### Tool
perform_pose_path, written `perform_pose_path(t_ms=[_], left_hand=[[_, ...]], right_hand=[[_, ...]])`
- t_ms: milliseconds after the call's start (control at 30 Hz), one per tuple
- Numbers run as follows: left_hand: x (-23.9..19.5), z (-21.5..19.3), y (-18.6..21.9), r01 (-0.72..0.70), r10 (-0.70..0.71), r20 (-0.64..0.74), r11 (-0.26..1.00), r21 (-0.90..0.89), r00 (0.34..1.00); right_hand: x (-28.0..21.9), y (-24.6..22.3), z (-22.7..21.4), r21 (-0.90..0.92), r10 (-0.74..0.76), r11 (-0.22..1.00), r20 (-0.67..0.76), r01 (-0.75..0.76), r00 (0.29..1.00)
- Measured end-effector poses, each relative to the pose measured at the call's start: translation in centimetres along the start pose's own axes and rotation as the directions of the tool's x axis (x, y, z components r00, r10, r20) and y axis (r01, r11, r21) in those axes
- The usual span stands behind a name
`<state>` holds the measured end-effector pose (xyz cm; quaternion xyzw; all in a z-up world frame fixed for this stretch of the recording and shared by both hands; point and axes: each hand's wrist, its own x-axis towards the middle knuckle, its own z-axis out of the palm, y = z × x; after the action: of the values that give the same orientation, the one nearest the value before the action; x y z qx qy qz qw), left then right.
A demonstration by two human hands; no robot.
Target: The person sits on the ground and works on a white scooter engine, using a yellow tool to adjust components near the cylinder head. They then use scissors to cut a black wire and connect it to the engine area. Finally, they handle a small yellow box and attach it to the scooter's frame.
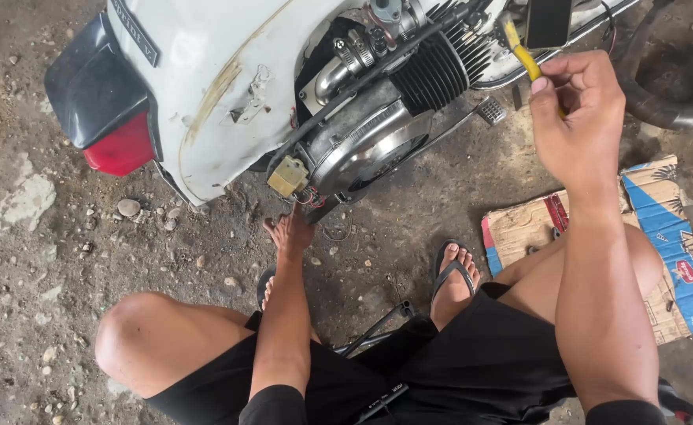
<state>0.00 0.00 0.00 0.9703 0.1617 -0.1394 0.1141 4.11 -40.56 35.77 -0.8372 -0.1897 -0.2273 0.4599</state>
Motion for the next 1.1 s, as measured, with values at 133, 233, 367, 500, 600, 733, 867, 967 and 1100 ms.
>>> perform_pose_path(t_ms=[133, 233, 367, 500, 600, 733, 867, 967, 1100], left_hand=[[-0.3, -1.4, -0.1, 0.012, -0.012, 0.014, 1.0, -0.021, 1.0], [-0.4, -3.2, 0.6, 0.087, -0.053, 0.159, 0.973, -0.215, 0.986], [3.4, 0.6, -1.5, 0.079, -0.029, 0.088, 0.756, -0.65, 0.996], [5.0, 1.3, -2.7, 0.056, -0.083, -0.002, 0.686, -0.725, 0.997], [5.8, 3.1, -3.7, -0.013, -0.078, -0.115, 0.773, -0.635, 0.99], [4.7, 3.1, -3.5, -0.054, -0.087, -0.194, 0.781, -0.622, 0.977], [3.2, 1.1, -2.0, -0.017, -0.057, -0.103, 0.798, -0.602, 0.993], [1.3, -1.0, 0.0, 0.106, -0.041, 0.123, 0.808, -0.58, 0.992], [-0.2, -1.5, 0.6, 0.141, -0.001, 0.245, 0.82, -0.555, 0.969]], right_hand=[[0.0, -0.3, 0.2, -0.005, 0.018, 1.0, 0.024, -0.018, 1.0], [-0.3, -0.5, -0.1, 0.018, -0.004, 1.0, 0.06, 0.003, 0.998], [-0.7, -1.6, -0.3, 0.039, 0.063, 0.997, 0.157, -0.07, 0.986], [-0.8, -1.7, -0.2, 0.029, 0.053, 0.998, 0.178, -0.059, 0.983], [-0.7, -1.7, 0.0, 0.032, 0.077, 0.996, 0.165, -0.083, 0.983], [-0.7, -1.3, 0.3, 0.038, 0.045, 0.998, 0.156, -0.052, 0.987], [-0.5, -1.1, 0.3, 0.032, 0.055, 0.998, 0.118, -0.059, 0.991], [-0.4, -0.5, 0.2, 0.05, 0.065, 0.996, 0.096, -0.07, 0.993], [-0.3, -0.7, 0.0, 0.057, 0.048, 0.997, 0.103, -0.054, 0.994]])
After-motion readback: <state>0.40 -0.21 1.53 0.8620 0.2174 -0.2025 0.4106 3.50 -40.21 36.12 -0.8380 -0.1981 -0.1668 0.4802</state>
